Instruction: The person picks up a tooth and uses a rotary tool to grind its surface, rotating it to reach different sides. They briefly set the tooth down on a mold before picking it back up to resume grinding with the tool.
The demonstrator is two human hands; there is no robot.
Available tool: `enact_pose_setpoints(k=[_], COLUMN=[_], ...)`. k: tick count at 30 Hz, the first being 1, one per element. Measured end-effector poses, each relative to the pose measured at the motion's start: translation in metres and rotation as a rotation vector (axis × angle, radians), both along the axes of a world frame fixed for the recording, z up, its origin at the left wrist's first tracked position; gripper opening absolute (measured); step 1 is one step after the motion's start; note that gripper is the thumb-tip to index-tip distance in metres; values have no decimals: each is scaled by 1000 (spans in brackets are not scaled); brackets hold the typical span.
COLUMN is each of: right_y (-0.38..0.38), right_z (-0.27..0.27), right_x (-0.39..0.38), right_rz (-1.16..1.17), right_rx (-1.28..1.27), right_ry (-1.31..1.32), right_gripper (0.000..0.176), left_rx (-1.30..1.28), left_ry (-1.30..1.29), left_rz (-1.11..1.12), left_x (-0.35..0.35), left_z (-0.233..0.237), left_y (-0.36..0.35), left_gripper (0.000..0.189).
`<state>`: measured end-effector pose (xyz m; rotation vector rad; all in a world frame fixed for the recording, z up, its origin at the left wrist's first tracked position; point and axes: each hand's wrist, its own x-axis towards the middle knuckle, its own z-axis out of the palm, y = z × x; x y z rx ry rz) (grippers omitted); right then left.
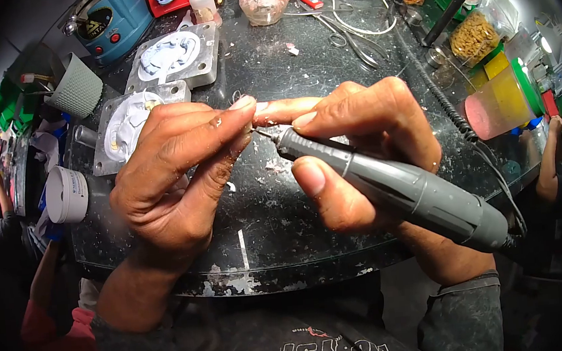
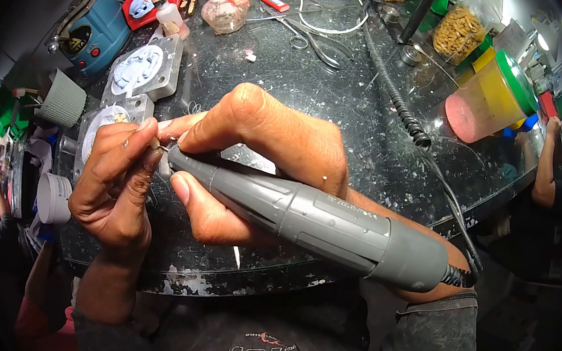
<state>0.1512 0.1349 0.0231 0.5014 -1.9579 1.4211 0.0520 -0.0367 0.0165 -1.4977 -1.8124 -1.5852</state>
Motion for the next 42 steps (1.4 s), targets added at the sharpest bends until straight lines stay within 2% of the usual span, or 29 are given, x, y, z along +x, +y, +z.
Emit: enact_pose_setpoints(k=[34, 37, 39, 40, 42], right_y=[2, 1, 2, 2, 3], right_z=[-1, 4, 3, 2, 1], right_x=[-2, 2, 2, 2, 1], right_rz=[27, 21, 26, 26, 39], right_rx=[22, -20, -19, -19, -22], right_ry=[30, -39, -26, -25, -32], right_gripper=[30, 31, 31, 31, 32], left_rx=[-47, 56, 175, 217, 236], left_ry=[-121, -239, -802, -871, -927], left_rz=[-68, -112, -336, -428, -469], left_x=[0, 1, 4, 3, 4], left_z=[-1, -4, -3, -5, -5], left_y=[-3, 1, 0, 1, 1], left_gripper=[27, 26, 24, 23, 24])
